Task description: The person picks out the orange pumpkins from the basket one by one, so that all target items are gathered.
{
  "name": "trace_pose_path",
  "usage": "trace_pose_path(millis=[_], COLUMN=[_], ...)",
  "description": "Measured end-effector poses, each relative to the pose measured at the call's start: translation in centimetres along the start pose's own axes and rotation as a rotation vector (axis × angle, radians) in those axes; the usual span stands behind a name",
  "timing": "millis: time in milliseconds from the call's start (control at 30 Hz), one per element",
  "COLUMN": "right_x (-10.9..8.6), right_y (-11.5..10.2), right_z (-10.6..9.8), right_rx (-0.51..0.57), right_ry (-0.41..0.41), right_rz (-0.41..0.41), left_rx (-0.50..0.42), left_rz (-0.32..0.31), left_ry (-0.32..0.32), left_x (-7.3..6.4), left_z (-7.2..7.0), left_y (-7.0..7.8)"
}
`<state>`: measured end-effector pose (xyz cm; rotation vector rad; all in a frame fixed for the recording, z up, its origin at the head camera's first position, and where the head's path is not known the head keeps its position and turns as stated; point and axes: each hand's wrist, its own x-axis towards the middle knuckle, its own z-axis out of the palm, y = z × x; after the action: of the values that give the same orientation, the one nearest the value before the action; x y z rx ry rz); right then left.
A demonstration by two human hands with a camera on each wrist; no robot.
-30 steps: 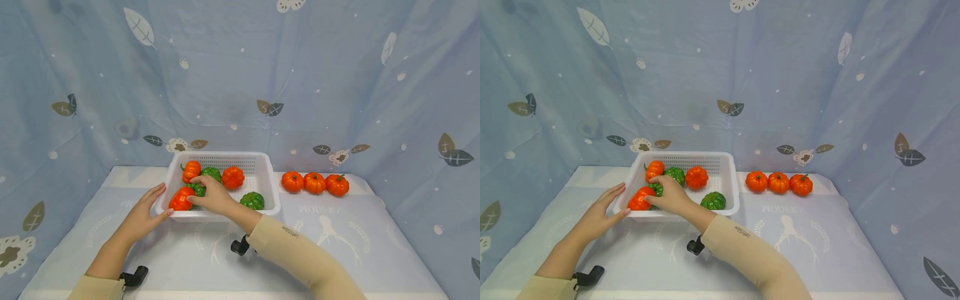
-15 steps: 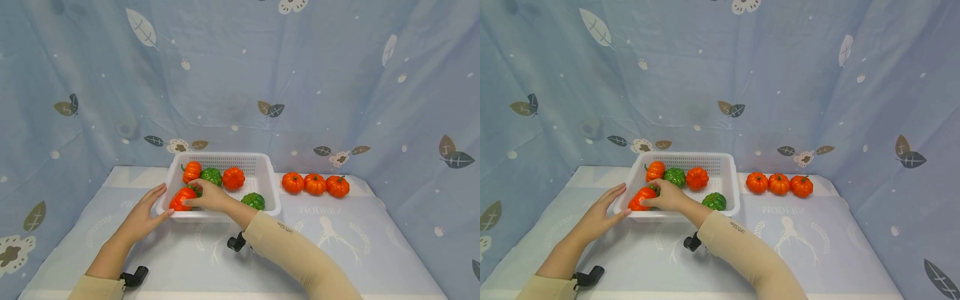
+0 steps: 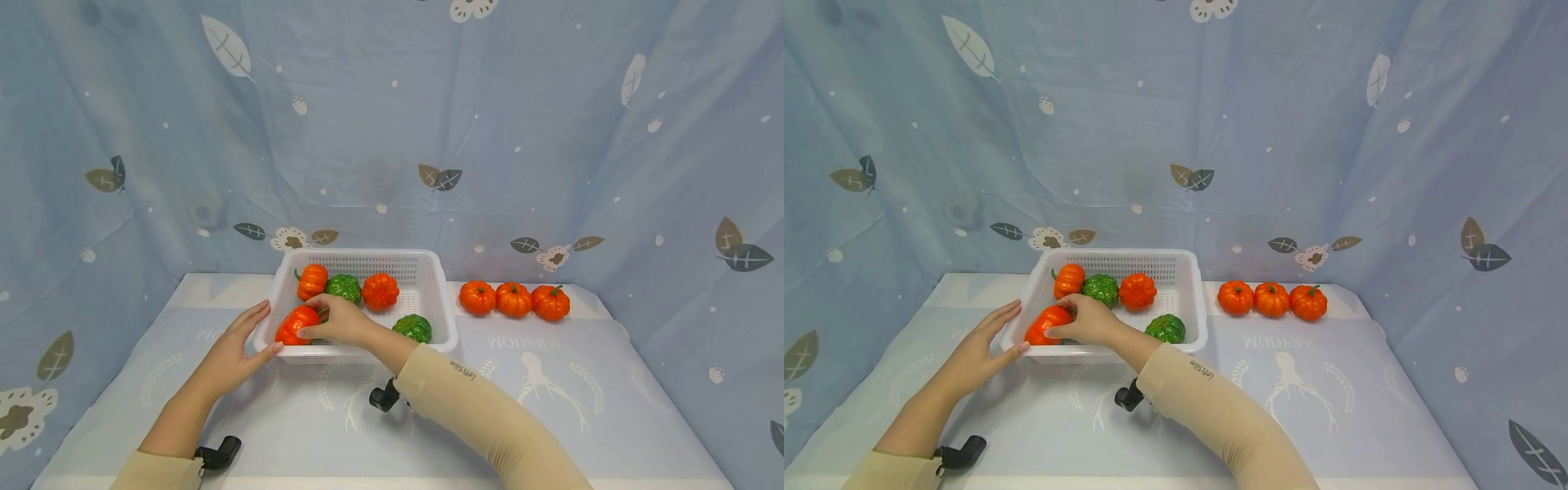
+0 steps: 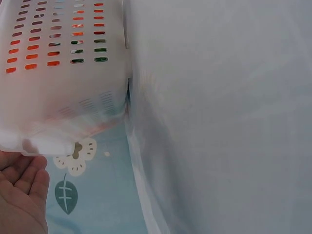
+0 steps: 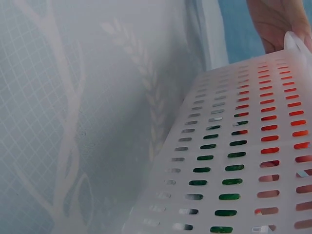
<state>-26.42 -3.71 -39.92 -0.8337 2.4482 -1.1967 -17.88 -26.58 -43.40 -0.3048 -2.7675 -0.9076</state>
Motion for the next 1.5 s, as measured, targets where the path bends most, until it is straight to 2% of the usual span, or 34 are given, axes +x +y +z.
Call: trace_pose_path(millis=[167,400,533,700,833,967,1100,1267,1500], right_x=[-0.2,-1.1,-2.1,-3.8,-5.4,-7.1,-8.9,-11.2,-14.4], right_y=[-0.1,-0.3,-0.7,-1.3,-1.5,-1.2,-0.4,1.1,3.3], right_z=[0.0,-0.5,-1.3,-2.9,-4.6,-6.2,-8.0,-10.1,-12.7], right_rx=[0.002,0.097,0.145,0.192,0.280,0.346,0.363,0.347,0.280], right_ry=[0.075,0.191,0.270,0.375,0.448,0.518,0.565,0.627,0.723], right_rz=[0.001,-0.023,-0.067,-0.161,-0.219,-0.239,-0.268,-0.265,-0.185], left_rx=[0.002,0.003,0.005,0.007,0.000,-0.003,-0.007,-0.011,-0.009], left_rz=[-0.012,-0.011,-0.011,0.000,0.015,0.024,0.028,0.021,0.027], left_ry=[0.000,-0.001,-0.003,0.003,0.012,0.014,0.012,0.007,0.019], left_x=[-0.1,-0.2,-0.2,-0.1,-0.1,-0.2,-0.2,-0.2,-0.2], left_z=[0.1,0.0,0.0,-0.1,-0.2,-0.2,-0.3,-0.3,-0.1], left_y=[-0.1,-0.1,-0.1,0.0,0.1,0.1,0.1,0.2,0.0])
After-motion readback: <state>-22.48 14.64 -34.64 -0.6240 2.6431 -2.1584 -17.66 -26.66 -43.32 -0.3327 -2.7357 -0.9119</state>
